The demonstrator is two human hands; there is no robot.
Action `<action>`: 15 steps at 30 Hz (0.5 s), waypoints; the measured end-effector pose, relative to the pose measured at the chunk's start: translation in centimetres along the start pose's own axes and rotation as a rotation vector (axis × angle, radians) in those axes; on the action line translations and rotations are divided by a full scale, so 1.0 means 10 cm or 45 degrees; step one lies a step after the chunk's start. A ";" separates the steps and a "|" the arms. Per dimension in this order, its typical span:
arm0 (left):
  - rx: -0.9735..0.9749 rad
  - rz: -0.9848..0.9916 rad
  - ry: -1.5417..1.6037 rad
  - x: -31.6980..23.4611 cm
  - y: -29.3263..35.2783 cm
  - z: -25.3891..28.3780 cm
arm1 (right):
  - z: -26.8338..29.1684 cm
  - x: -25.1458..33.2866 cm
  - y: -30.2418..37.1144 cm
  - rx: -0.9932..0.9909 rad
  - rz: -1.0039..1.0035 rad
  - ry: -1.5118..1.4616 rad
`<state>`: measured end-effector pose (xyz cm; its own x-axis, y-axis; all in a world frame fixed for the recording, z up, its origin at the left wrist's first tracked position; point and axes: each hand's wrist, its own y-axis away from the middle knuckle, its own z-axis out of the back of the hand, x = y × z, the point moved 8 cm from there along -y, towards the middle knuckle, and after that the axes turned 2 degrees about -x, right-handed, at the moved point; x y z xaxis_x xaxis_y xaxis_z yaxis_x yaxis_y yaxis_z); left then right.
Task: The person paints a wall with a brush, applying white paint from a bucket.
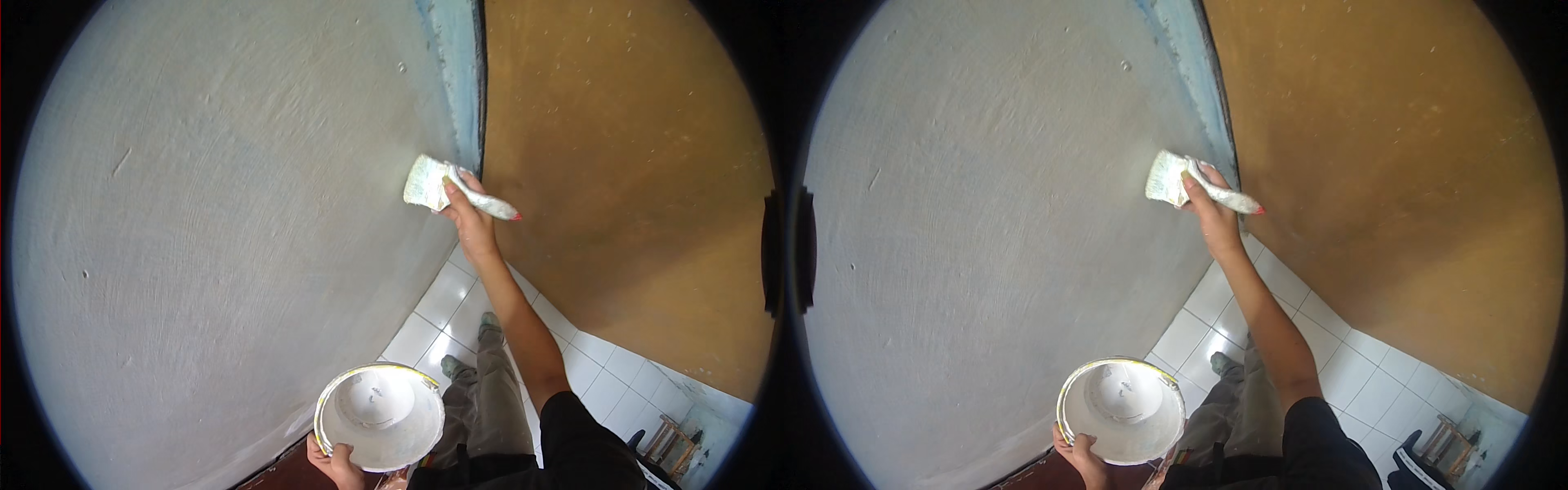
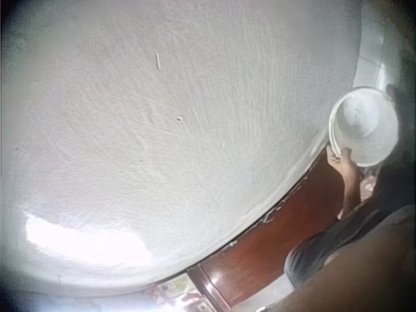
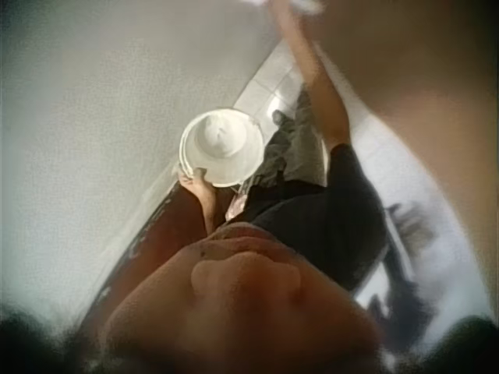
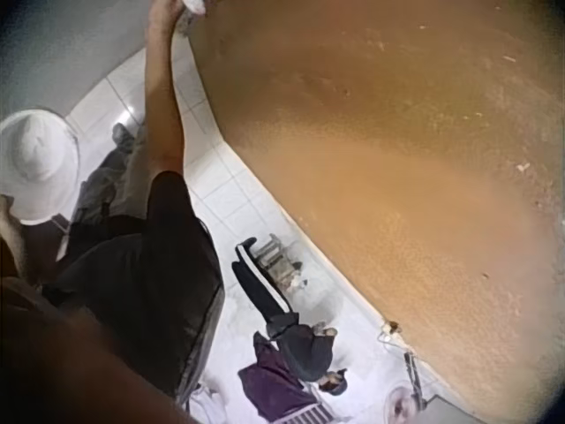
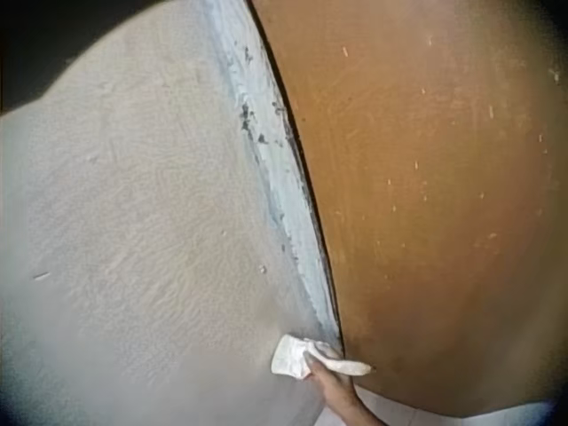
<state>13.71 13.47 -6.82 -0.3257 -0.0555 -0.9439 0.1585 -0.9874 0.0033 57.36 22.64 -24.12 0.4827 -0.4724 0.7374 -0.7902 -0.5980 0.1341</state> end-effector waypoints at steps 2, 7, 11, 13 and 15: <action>0.028 0.032 -0.003 0.07 -0.01 0.03 | -0.06 0.02 0.04 0.161 0.045 -0.116; 0.011 0.047 0.046 0.21 -0.04 0.11 | 0.52 -1.18 0.20 -0.061 -0.127 -0.201; 0.071 -0.016 0.044 0.33 -0.07 0.18 | 1.20 -1.81 0.21 -0.359 -0.280 0.064; 0.073 -0.008 0.044 0.35 -0.07 0.14 | 1.28 -1.80 0.20 -0.423 -0.266 0.163; 0.031 -0.011 0.014 0.35 -0.09 0.29 | 0.84 -1.55 0.26 -0.295 -0.181 0.250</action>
<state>9.70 13.77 -9.13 -0.3166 -0.0452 -0.9475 0.1326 -0.9912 0.0029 50.98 23.00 -40.74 0.5303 -0.2473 0.8110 -0.7957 -0.4753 0.3754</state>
